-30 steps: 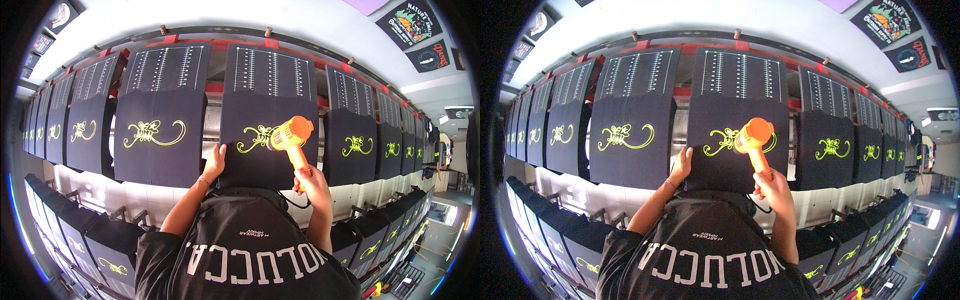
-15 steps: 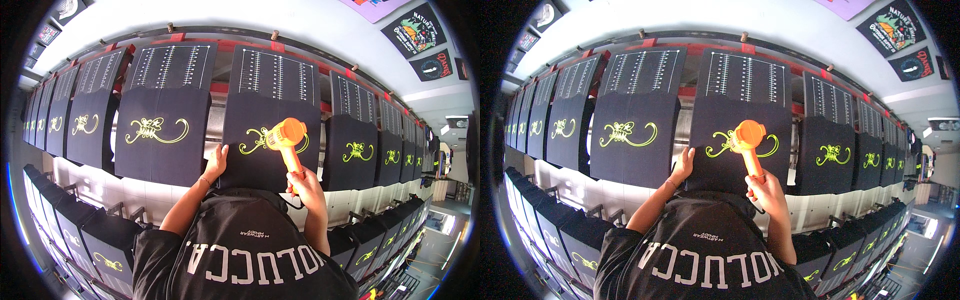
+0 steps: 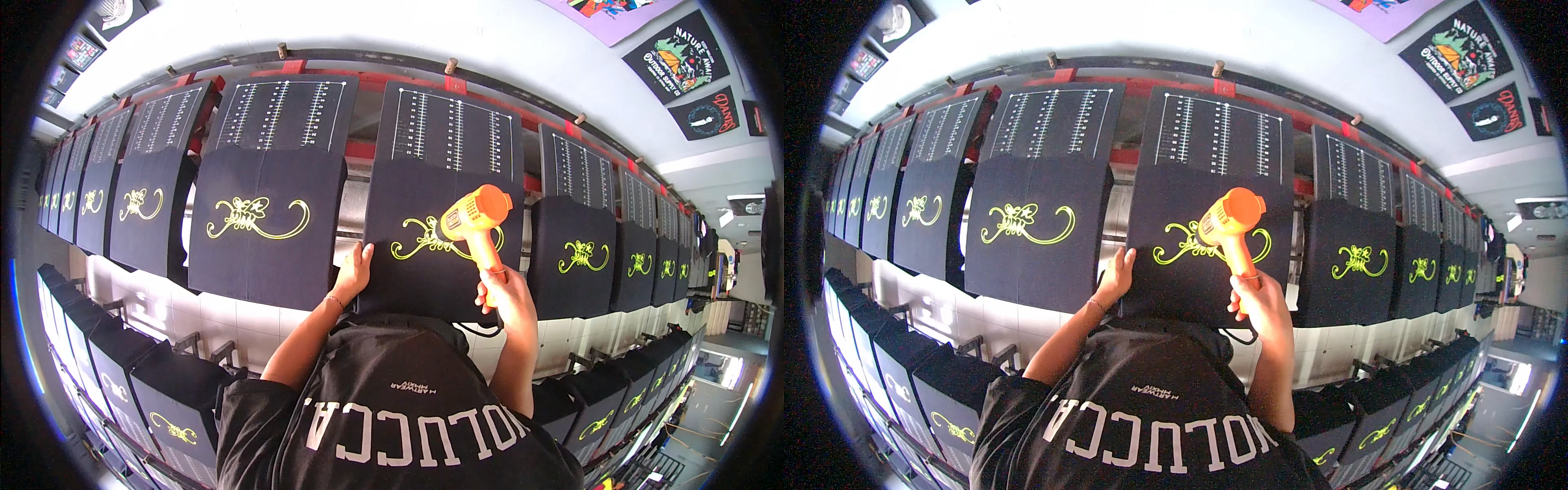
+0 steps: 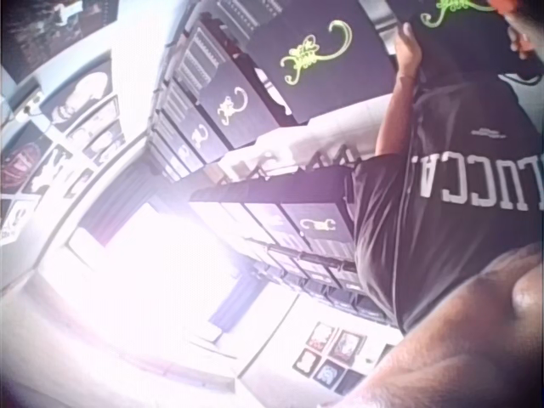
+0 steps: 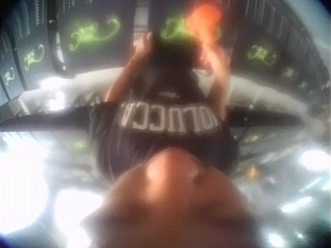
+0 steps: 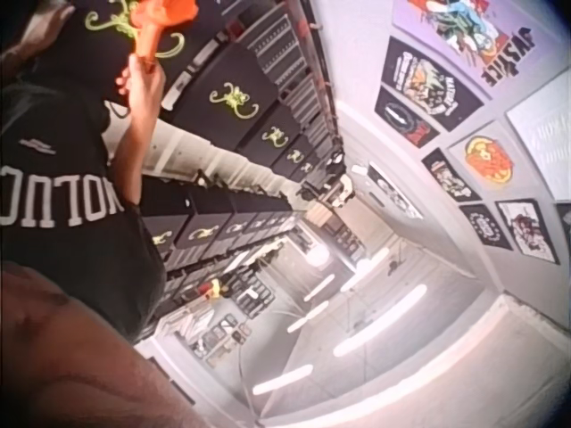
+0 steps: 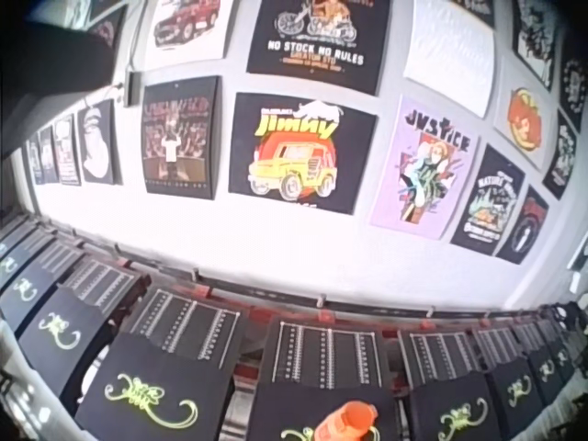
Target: The person uses a heat gun to dry the yellow ink design on black shirts arranged on a long printing table, moving between different stations.
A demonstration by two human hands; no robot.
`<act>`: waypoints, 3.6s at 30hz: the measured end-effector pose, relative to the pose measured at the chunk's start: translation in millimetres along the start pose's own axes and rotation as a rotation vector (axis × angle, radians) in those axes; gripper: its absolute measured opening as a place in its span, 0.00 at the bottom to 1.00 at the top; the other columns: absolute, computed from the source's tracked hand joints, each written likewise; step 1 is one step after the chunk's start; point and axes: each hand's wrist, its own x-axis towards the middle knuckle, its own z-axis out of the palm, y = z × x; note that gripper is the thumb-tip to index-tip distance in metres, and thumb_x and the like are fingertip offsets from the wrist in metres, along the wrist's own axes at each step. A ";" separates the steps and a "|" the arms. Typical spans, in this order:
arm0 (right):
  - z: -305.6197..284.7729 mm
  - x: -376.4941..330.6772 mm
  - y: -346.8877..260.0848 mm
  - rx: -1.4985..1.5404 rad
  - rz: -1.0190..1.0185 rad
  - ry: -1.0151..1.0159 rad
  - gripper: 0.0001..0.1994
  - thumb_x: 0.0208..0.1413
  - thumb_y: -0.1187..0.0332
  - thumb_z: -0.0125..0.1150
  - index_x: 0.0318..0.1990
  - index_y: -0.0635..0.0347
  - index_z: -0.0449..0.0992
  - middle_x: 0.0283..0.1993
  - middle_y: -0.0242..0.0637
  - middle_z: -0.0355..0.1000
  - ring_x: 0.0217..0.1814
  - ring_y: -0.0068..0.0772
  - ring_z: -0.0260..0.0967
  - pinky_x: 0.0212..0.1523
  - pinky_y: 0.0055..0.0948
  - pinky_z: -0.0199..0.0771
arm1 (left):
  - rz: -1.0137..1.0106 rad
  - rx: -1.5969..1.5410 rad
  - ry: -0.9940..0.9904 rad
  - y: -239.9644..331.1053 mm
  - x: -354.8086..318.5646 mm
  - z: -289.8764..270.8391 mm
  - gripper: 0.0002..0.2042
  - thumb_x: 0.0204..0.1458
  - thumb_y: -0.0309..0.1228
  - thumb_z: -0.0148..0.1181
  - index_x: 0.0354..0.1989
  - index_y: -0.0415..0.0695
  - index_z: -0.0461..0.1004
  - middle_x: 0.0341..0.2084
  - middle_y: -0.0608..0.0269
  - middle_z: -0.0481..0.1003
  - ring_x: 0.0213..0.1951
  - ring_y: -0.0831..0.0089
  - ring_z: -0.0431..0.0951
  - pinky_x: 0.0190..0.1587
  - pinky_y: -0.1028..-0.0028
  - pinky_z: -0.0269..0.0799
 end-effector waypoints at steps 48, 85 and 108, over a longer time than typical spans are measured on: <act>2.0 10.8 -5.5 -0.095 -0.056 -0.014 0.12 0.60 0.60 0.59 0.39 0.61 0.71 0.27 0.29 0.69 0.24 0.20 0.69 0.23 0.20 0.69 | 0.109 -0.054 0.014 1.0 -18.3 -29.0 0.18 0.61 0.36 0.49 0.52 0.34 0.70 0.39 0.42 0.77 0.43 0.49 0.78 0.46 0.62 0.72; 54.4 -16.6 11.3 -0.027 -0.032 0.070 0.16 0.58 0.56 0.61 0.41 0.61 0.71 0.25 0.28 0.69 0.23 0.18 0.69 0.21 0.18 0.69 | -0.395 0.529 0.979 -162.2 -53.4 -179.5 0.24 0.58 0.32 0.44 0.65 0.42 0.60 0.68 0.49 0.54 0.69 0.45 0.47 0.69 0.51 0.42; 43.4 0.5 2.6 -0.040 -0.031 0.007 0.15 0.59 0.58 0.61 0.39 0.62 0.71 0.26 0.28 0.69 0.23 0.19 0.69 0.21 0.18 0.69 | -0.448 0.508 1.016 -154.3 -53.3 -178.2 0.23 0.58 0.33 0.47 0.63 0.45 0.64 0.67 0.52 0.57 0.69 0.48 0.50 0.69 0.54 0.44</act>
